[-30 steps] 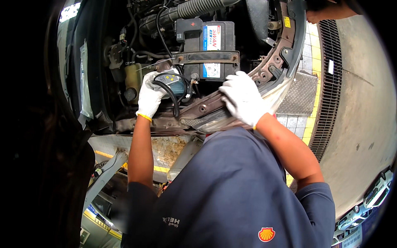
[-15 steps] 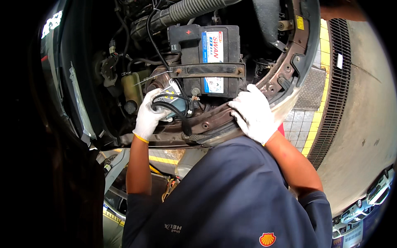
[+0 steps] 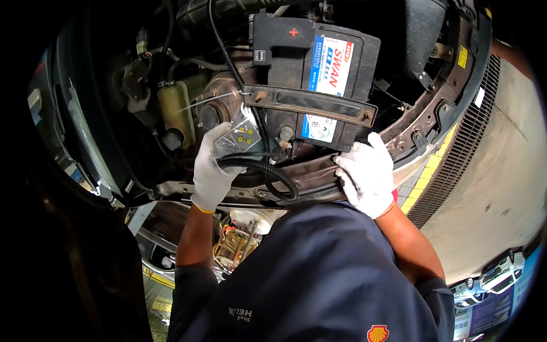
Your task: The person works under the open hood of a car, handling a plastic bag containing small parts and then manipulating hoses and connectors within the engine bay. The person appears to be performing maintenance or repair tasks on the engine components.
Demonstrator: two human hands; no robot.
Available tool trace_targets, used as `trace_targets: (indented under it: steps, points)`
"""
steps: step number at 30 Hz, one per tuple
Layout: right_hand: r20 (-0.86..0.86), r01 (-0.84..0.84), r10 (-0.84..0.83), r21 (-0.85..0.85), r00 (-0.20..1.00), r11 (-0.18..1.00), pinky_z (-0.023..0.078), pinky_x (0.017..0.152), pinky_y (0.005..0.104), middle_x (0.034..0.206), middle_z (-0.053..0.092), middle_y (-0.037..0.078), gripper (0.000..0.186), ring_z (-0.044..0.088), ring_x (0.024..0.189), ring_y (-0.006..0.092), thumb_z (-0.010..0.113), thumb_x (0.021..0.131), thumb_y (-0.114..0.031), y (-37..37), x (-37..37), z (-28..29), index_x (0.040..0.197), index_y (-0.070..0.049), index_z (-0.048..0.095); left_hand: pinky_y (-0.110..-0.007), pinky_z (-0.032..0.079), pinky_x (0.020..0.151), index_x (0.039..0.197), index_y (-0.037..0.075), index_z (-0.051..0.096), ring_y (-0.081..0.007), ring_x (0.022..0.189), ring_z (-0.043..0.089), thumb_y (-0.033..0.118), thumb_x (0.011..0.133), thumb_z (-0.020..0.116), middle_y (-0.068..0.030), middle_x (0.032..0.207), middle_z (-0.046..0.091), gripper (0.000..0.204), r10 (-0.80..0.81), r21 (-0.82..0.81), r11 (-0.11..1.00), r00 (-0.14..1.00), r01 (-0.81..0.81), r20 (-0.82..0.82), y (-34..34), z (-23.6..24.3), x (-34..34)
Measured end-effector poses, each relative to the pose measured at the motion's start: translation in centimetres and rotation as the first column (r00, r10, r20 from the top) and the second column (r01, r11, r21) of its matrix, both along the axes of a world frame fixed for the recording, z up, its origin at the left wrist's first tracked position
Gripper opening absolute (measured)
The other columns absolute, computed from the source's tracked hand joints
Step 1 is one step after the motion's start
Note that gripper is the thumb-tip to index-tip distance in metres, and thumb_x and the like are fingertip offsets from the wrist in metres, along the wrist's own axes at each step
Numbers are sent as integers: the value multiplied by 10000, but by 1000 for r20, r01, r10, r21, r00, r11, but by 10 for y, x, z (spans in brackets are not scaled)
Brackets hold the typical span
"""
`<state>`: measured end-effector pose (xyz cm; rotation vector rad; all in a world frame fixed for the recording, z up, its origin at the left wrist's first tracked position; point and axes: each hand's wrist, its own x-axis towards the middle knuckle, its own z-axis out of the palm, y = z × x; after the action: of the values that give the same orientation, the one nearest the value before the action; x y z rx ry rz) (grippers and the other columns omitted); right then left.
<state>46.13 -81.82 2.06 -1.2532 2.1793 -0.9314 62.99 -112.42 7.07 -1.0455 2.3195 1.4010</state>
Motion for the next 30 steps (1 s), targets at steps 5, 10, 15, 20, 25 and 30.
trace_targets:
  steps: [5,10,15,20,25,30]
  points:
    - [-55,2,0,27,998,1000,369,1186,621,1073,741,113,340,656,1155,365,782,811,-113,0,5,-3,1147,-77,744,-320,580,1034,1476,46,506,-201,1213,690,-181,771,828,-117,1343,662,808,99,121,989,992,-89,-81,-5,-6,4]
    - [-79,22,-23,-25,997,999,384,1180,599,1054,729,118,340,653,1129,365,783,814,-109,0,9,-2,1149,-77,736,-302,559,1008,1416,-12,572,-184,1139,700,-140,777,784,-96,1274,690,685,318,137,943,944,-304,-89,-24,33,-15]
    - [-110,22,-26,-38,994,999,387,1173,599,1028,723,113,328,657,1106,360,778,824,-93,0,11,-2,1147,-79,727,-238,644,604,1429,-24,523,-154,993,743,-102,823,709,-110,1175,721,639,498,320,816,867,-481,35,-41,46,2]
    - [-119,45,-52,-68,991,997,390,1167,597,1028,725,113,307,661,1087,361,775,826,-91,1,14,-1,1130,-76,729,-274,589,854,1367,-25,587,-165,950,724,-48,793,759,-81,1121,733,599,434,287,867,900,-406,-35,-36,16,10]
    - [-124,55,-65,-83,990,995,394,1162,589,1013,728,106,285,661,1067,352,769,826,-96,1,13,-2,1108,-73,733,-262,611,636,1357,6,596,-148,870,718,-10,784,777,-81,1111,720,601,327,331,881,941,-338,90,-49,26,-18]
    - [-149,47,-55,-53,987,997,394,1169,575,1029,743,88,266,661,1085,336,756,840,-100,-2,14,1,1105,-81,745,-218,528,583,1406,-9,570,-67,857,673,-64,810,750,-45,1080,716,625,53,422,901,990,-104,131,-68,19,-46]
